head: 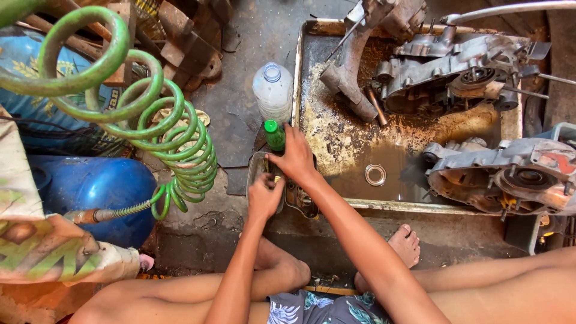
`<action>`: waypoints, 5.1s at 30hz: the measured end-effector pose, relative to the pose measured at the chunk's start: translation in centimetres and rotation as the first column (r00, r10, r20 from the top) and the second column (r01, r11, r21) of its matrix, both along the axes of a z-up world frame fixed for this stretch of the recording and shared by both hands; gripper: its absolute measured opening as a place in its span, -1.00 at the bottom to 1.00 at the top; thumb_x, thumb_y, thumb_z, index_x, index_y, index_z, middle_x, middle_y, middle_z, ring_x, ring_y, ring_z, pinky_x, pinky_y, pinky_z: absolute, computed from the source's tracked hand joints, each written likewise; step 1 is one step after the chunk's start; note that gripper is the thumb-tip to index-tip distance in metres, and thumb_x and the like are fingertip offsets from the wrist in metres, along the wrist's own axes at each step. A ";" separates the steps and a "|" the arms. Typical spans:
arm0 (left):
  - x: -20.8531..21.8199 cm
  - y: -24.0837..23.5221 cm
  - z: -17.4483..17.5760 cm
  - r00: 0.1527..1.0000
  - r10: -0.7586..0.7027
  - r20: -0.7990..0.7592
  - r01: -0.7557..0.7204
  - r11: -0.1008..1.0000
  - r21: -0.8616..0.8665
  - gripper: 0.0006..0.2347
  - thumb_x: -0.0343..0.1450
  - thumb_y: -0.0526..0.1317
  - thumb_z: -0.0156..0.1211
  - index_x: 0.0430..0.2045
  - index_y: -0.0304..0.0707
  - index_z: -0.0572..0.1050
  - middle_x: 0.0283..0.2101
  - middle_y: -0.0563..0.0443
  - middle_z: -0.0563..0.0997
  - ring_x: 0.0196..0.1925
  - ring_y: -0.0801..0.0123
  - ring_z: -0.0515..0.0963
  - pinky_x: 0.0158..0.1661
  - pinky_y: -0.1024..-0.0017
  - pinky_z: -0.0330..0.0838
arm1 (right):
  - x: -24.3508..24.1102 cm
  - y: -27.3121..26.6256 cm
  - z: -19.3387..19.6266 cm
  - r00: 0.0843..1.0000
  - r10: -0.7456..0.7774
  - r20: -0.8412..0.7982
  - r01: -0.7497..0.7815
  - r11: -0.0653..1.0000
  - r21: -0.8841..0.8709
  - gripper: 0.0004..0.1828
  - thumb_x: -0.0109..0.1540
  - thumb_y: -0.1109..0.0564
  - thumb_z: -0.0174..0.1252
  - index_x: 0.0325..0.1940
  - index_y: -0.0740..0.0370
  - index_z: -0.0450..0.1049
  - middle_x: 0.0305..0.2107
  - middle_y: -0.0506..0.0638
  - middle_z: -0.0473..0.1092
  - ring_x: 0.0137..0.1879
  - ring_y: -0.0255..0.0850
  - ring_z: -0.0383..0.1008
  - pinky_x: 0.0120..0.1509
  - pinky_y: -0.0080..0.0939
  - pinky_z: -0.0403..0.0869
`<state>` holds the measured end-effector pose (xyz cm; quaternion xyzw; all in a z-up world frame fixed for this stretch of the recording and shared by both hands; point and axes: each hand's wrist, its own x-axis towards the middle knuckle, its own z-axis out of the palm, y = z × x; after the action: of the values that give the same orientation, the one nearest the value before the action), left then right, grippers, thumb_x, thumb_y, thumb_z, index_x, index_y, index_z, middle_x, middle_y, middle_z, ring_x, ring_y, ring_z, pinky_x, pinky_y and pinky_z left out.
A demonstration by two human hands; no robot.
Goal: Cleaning a motorcycle cylinder head using a wire brush and cleaning fluid in a workshop.
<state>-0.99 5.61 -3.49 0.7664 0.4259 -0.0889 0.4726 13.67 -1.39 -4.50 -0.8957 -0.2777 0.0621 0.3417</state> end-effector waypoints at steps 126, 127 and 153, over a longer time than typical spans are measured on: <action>5.4 -4.9 -2.0 0.994 0.031 0.104 0.035 0.819 -0.573 -0.59 0.26 -0.21 0.15 0.03 -0.21 0.56 -0.16 -0.23 0.54 -0.29 0.06 0.64 -0.31 0.26 0.67 | 7.2 -14.3 15.0 0.943 0.322 -0.084 -0.262 0.875 0.408 -0.35 0.14 0.09 0.47 0.22 0.30 0.35 -0.06 0.17 0.34 0.14 0.17 0.44 0.20 0.18 0.42; 5.4 -4.4 -4.1 0.993 0.040 0.108 0.029 0.820 -0.572 -0.59 0.26 -0.21 0.15 0.03 -0.21 0.56 -0.16 -0.23 0.54 -0.29 0.06 0.64 -0.31 0.26 0.67 | 6.9 -13.4 14.4 0.940 0.331 -0.080 -0.271 0.871 0.409 -0.35 0.14 0.09 0.47 0.22 0.30 0.35 -0.06 0.17 0.34 0.14 0.17 0.44 0.20 0.18 0.42; -1.0 8.7 -4.7 0.973 -0.099 -0.209 -0.018 0.869 -0.494 -0.60 0.18 -0.36 0.18 -0.08 -0.24 0.64 -0.17 -0.45 0.53 -0.26 -0.09 0.61 -0.38 0.18 0.72 | 4.2 -0.7 -0.3 0.981 0.163 -0.103 -0.133 0.959 0.250 -0.40 0.08 -0.06 0.49 0.12 0.16 0.49 -0.10 0.16 0.52 0.06 0.18 0.54 0.16 0.16 0.51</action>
<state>-1.94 14.33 -8.15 0.6141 0.4243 -0.2916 0.5982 17.89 -2.11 -4.82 -0.8184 -0.3281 0.1084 0.4591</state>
